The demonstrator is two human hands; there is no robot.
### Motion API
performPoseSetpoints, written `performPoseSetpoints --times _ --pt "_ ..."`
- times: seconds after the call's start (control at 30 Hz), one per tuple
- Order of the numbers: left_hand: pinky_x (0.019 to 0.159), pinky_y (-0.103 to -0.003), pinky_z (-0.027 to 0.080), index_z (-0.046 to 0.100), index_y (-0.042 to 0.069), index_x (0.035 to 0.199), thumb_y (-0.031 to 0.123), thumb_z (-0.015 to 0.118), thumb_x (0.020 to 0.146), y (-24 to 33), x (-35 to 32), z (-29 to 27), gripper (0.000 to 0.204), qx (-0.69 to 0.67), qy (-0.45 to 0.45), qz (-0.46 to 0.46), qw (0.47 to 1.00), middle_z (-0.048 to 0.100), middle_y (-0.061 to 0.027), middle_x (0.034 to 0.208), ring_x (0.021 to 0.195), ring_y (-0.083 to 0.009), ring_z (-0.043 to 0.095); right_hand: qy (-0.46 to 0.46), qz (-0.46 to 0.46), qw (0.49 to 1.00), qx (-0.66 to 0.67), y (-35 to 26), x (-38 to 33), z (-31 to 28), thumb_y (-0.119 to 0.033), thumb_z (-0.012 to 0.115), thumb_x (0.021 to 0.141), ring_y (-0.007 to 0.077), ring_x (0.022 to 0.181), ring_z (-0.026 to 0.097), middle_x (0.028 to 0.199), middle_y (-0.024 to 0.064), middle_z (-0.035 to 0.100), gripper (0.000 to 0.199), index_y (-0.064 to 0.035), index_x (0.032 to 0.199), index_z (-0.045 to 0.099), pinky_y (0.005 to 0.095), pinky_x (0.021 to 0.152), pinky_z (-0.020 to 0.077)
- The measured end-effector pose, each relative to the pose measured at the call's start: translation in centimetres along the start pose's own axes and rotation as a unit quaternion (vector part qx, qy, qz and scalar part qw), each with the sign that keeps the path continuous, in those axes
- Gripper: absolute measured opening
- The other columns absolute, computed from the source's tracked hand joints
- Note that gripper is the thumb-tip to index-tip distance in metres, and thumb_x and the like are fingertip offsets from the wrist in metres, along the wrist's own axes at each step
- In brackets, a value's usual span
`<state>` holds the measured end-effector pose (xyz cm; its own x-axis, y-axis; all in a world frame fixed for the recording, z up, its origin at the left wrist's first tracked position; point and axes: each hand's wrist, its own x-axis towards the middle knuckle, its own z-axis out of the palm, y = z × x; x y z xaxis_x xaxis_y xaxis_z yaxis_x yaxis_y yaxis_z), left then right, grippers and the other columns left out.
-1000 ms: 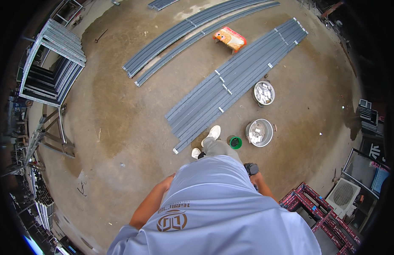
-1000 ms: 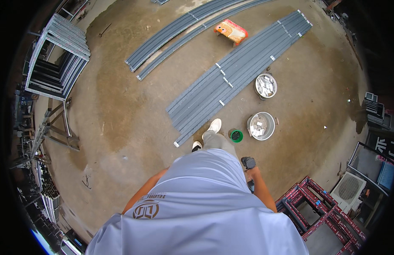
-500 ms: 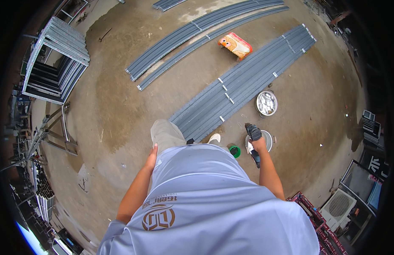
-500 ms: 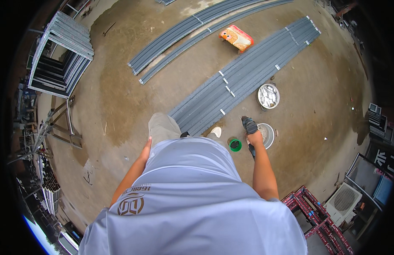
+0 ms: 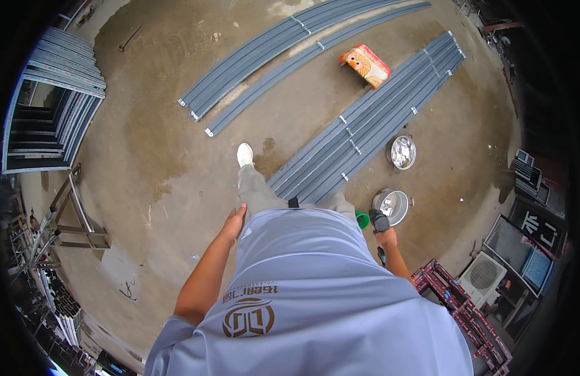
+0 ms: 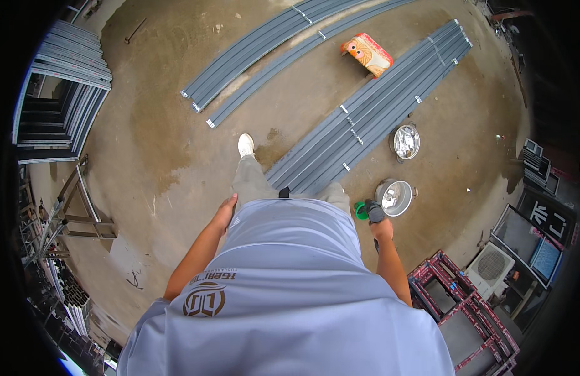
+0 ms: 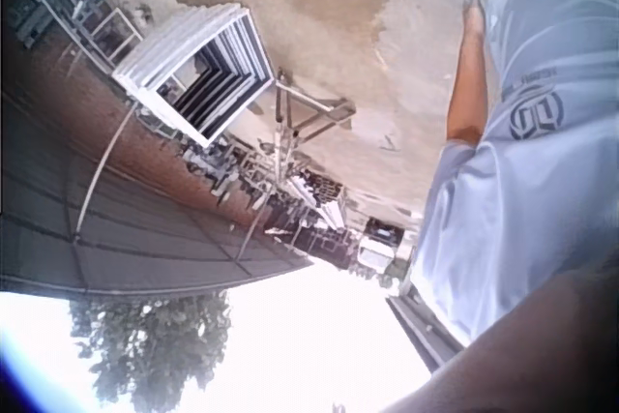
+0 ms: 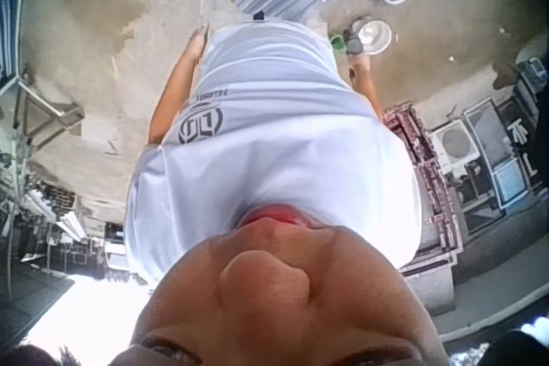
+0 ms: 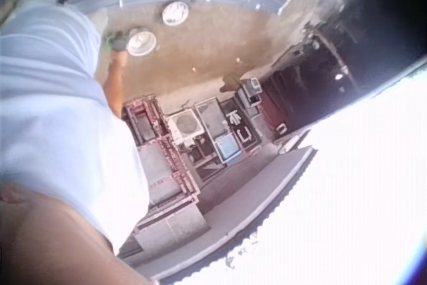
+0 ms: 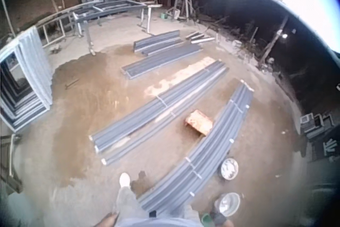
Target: The person uses a cordless drill to attach metal brackets to long metal bars laid on the floor. They repeatedly pick up brackets and screws, position them on the bars, and drive screws to secure them.
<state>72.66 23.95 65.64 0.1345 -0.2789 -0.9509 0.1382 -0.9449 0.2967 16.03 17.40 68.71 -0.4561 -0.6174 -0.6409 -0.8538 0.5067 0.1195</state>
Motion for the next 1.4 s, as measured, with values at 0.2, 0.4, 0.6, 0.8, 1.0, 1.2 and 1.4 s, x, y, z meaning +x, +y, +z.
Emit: performPoseSetpoints --times 0.2,0.4,0.6,0.8,1.0,1.2,1.4 --pt "0.109 -0.041 0.044 0.051 -0.005 0.146 0.062 0.054 0.099 8.6 -2.4 -6.8 0.081 0.102 -0.078 -0.053 0.990 0.060 -0.0230 0.142 0.131 -0.0307 0.057 -0.001 -0.008 0.990 0.144 -11.3 -5.2 -3.2 -0.032 0.082 0.075 0.0385 0.106 0.072 0.109 0.0234 0.074 0.052 -0.0039 0.118 0.072 0.0459 0.089 0.0550" --pt "0.108 -0.041 0.044 0.048 -0.010 0.145 0.057 0.052 0.101 14.1 0.0 -8.2 0.080 0.142 -0.084 -0.035 0.986 0.058 -0.0276 0.142 0.130 -0.0348 0.058 0.054 -0.065 0.955 0.285 -19.3 -5.0 -3.9 -0.026 0.082 0.083 0.0257 0.087 0.070 0.098 0.0116 0.074 0.037 -0.0048 0.112 0.071 0.0403 0.079 0.0539" --pt "0.106 -0.043 0.046 0.054 -0.010 0.138 0.057 0.048 0.102 17.7 4.5 -9.5 0.077 0.280 -0.076 0.025 0.957 0.059 -0.0303 0.139 0.128 -0.0379 0.059 0.028 -0.105 0.944 0.310 -22.3 -1.1 -2.4 -0.025 0.081 0.086 0.0151 0.061 0.060 0.077 0.0052 0.067 0.028 -0.0040 0.101 0.070 0.0363 0.061 0.0493" --pt "0.115 -0.041 0.039 0.045 -0.007 0.148 0.054 0.049 0.102 22.2 5.3 -7.8 0.077 0.286 -0.004 0.048 0.957 0.051 -0.0309 0.149 0.140 -0.0383 0.050 -0.117 0.001 0.945 0.305 -23.4 4.0 -0.9 -0.028 0.082 0.086 0.0145 0.060 0.058 0.070 0.0032 0.064 0.029 -0.0030 0.092 0.070 0.0356 0.059 0.0476" --pt "0.119 -0.041 0.035 0.044 -0.003 0.151 0.050 0.058 0.098 29.8 4.7 -5.8 0.076 0.289 0.056 0.106 0.950 0.046 -0.0291 0.154 0.143 -0.0394 0.046 -0.147 -0.009 0.930 0.336 -26.5 5.9 -4.7 -0.034 0.084 0.079 0.0218 0.084 0.068 0.091 0.0121 0.073 0.049 0.0022 0.109 0.070 0.0391 0.079 0.0538" --pt "0.117 -0.041 0.039 0.052 0.000 0.147 0.052 0.064 0.095 35.2 6.5 -1.5 0.075 0.363 -0.017 0.253 0.897 0.052 -0.0280 0.148 0.141 -0.0377 0.049 -0.066 -0.086 0.902 0.418 -32.5 2.3 -12.0 -0.019 0.085 0.079 0.0189 0.089 0.067 0.098 0.0093 0.073 0.049 -0.0027 0.120 0.066 0.0354 0.084 0.0530" --pt "0.125 -0.041 0.022 0.038 0.001 0.157 0.061 0.053 0.102 42.6 3.3 3.8 0.082 0.204 -0.375 0.175 0.887 0.051 -0.0183 0.153 0.150 -0.0278 0.036 -0.008 -0.181 0.840 0.512 -39.7 -7.2 -18.1 -0.012 0.082 0.085 0.0145 0.095 0.066 0.106 0.0049 0.072 0.047 -0.0058 0.127 0.061 0.0321 0.089 0.0524"
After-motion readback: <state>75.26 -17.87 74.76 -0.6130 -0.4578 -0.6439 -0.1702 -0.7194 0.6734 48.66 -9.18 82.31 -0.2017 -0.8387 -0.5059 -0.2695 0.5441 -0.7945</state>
